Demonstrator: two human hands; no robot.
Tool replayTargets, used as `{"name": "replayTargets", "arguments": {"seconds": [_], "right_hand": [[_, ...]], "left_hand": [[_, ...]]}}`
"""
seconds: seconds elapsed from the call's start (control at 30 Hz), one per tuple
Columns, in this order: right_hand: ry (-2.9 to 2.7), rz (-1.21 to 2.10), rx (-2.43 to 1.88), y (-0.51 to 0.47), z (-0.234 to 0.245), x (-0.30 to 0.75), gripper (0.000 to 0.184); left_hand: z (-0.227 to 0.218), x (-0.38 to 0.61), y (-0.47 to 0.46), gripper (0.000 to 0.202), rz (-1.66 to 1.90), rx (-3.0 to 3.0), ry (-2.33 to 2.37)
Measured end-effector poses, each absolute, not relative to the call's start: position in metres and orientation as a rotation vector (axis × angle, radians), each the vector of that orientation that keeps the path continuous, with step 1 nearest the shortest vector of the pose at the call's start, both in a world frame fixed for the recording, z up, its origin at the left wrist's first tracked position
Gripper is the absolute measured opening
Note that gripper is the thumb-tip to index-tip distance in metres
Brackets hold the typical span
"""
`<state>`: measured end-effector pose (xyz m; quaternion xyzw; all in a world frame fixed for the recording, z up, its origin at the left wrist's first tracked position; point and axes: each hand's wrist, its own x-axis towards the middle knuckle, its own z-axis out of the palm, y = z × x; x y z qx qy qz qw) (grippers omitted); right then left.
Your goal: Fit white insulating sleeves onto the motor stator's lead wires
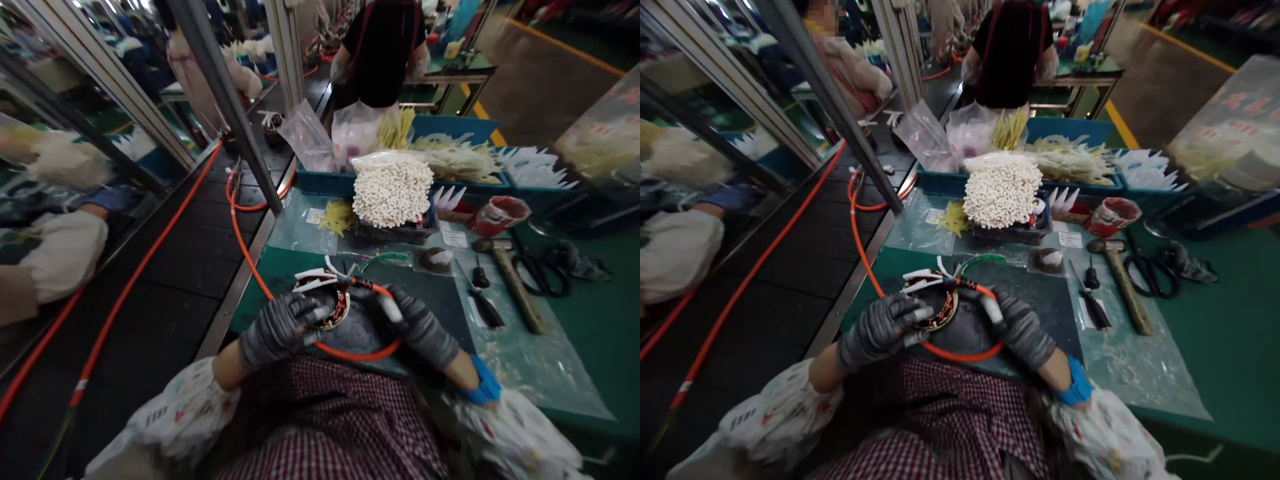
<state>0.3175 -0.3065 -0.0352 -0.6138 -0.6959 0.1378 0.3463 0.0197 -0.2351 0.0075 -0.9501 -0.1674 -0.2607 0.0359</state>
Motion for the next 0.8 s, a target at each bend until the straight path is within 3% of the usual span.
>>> {"name": "replayTargets", "arguments": {"seconds": [0.2, 0.27, 0.47, 0.67, 0.8], "right_hand": [[-1.868, -0.314, -1.34, -0.308, -0.027, 0.302, 0.027], [-1.992, -0.287, -1.204, -0.313, -0.023, 0.288, 0.031], [-2.163, -0.195, -1.139, -0.296, -0.016, 0.273, 0.019], [-2.127, 0.025, -1.127, -0.294, -0.018, 0.286, 0.007], [-1.884, -0.012, -1.255, -0.305, -0.027, 0.295, 0.024]], "left_hand": [[0.011, -0.008, -0.215, 0.02, -0.728, -2.945, -0.553], [0.005, -0.008, -0.214, 0.02, -0.751, -3.011, -0.535], [-0.01, 0.012, -0.228, 0.015, -0.74, -2.975, -0.569], [-0.011, 0.018, -0.239, 0.025, -0.579, -3.112, -0.696], [0.008, 0.014, -0.225, 0.028, -0.695, -3.123, -0.64]]}}
